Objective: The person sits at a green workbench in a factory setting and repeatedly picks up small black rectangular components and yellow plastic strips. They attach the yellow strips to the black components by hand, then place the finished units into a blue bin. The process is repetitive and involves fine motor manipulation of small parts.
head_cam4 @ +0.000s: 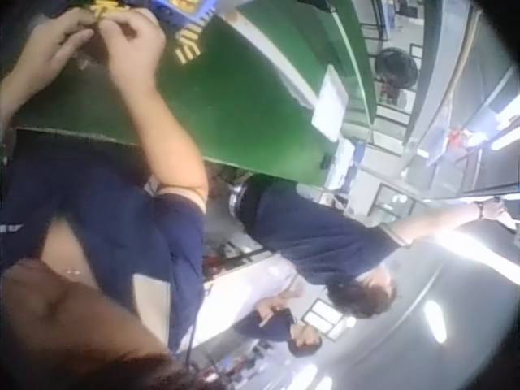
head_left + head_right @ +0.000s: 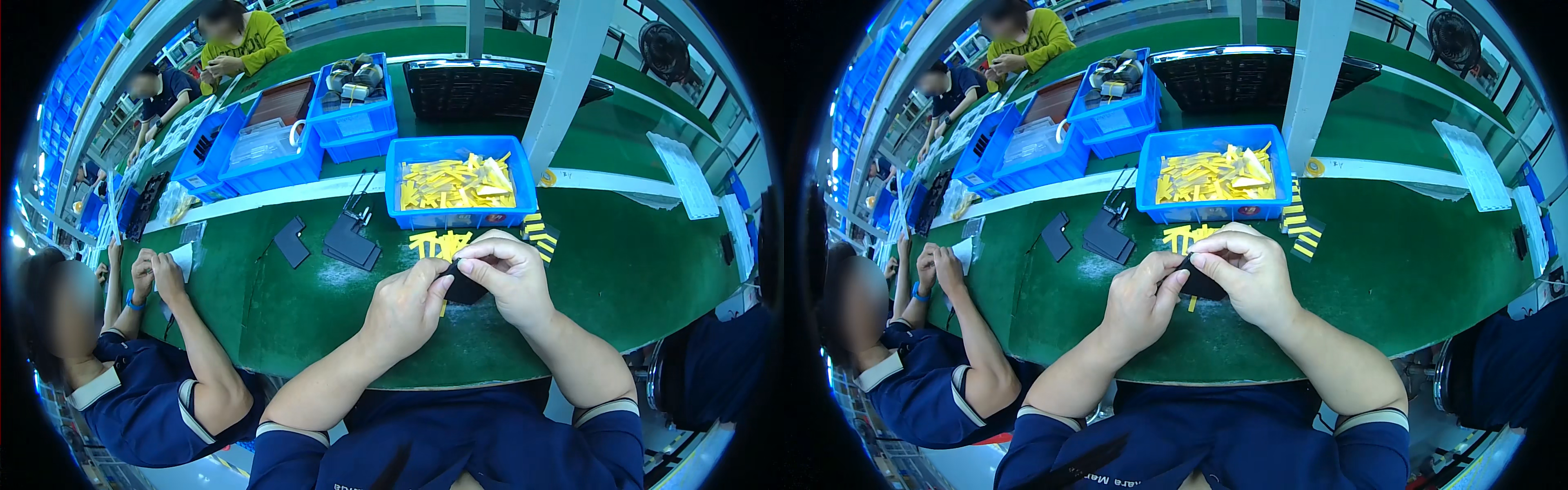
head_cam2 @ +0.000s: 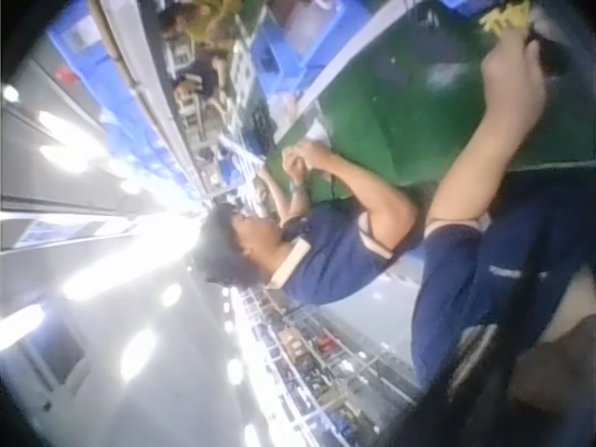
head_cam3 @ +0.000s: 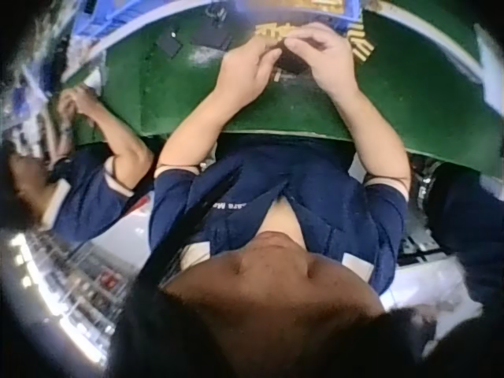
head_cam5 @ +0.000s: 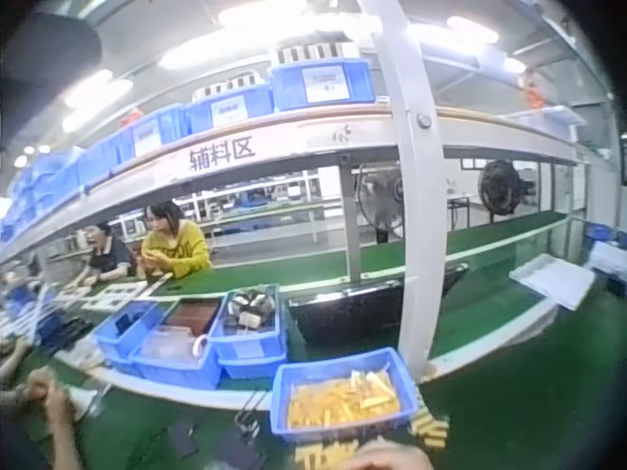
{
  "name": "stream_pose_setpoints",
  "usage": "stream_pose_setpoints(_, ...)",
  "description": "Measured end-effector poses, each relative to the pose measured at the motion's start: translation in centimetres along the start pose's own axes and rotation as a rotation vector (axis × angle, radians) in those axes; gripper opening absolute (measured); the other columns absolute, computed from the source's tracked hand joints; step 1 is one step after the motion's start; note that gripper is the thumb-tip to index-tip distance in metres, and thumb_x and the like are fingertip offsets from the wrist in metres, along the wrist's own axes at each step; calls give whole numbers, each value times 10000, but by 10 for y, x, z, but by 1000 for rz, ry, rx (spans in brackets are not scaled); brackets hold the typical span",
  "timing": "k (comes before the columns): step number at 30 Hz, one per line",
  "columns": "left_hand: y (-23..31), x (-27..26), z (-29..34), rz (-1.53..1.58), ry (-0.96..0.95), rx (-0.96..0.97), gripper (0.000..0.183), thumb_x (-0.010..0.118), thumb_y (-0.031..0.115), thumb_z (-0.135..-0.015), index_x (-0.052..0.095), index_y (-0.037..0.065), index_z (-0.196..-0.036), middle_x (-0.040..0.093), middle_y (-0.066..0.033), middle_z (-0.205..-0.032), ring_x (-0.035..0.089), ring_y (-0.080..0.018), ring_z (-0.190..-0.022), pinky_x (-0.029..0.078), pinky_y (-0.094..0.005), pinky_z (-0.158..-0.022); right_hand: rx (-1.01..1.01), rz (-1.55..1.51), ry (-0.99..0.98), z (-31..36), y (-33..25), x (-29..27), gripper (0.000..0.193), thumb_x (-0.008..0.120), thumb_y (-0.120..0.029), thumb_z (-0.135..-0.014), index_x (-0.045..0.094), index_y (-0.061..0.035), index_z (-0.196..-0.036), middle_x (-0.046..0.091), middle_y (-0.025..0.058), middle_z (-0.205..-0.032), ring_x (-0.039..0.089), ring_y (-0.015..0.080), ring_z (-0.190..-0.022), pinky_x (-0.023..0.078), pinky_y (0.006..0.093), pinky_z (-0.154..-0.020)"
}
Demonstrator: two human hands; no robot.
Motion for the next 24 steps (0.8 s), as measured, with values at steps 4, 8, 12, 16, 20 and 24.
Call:
stream_pose_setpoints(4, 7, -4, 0, -56, 71, 64, 130, 645, 41, -800, 581, 5, -907, 616, -125, -711, 625, -261, -582, 484, -327, -515, -14, -48, 6, 1, -2, 3, 85, 638, -2, -815, 652, 19, -896, 563, 45, -899, 570, 100, -809, 473, 219, -705)
stream_pose_setpoints(8, 14, -6, 1, -110, 88, 121, 142, 659, 41, -787, 586, 10, -905, 619, -119, -718, 619, -256, -573, 483, -324, -510, 13, -113, 8, 4, 0, 4, 76, 616, 6, -827, 632, 30, -898, 549, 43, -906, 565, 101, -833, 477, 229, -720)
stream_pose_setpoints(12, 19, -9, -1, -143, 99, 152, 162, 671, 40, -775, 590, 13, -912, 630, -121, -741, 623, -250, -575, 486, -321, -514, -16, -172, 31, 4, 0, 4, 79, 609, 1, -837, 624, 37, -906, 548, 47, -905, 567, 98, -827, 484, 234, -737)
stream_pose_setpoints(16, 22, -13, -3, -130, 136, 136, 182, 689, 31, -753, 596, 7, -907, 639, -120, -733, 630, -243, -578, 493, -314, -517, -35, -109, 50, 5, -4, 4, 87, 607, 1, -841, 616, 43, -917, 551, 52, -906, 574, 96, -812, 485, 226, -729)
stream_pose_setpoints(20, 27, -17, -2, -237, 183, 201, 157, 696, 6, -723, 609, 8, -854, 649, -113, -722, 642, -242, -597, 508, -309, -532, -63, -60, 52, 7, -4, 5, 81, 607, 4, -840, 613, 47, -909, 556, 56, -905, 580, 95, -802, 488, 218, -708)
stream_pose_setpoints(24, 31, -20, 0, -263, 226, 244, 133, 692, -19, -702, 621, 16, -809, 664, -109, -744, 657, -240, -627, 520, -306, -550, -59, -28, 65, 8, -5, 6, 68, 609, 3, -837, 616, 43, -892, 560, 58, -888, 584, 92, -781, 494, 216, -687)
Point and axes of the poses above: each hand's wrist, its own z-axis away from the middle knuckle, its own x-axis out of the palm, y = z × x, the point moved 9 cm from there along -z, towards the middle knuckle
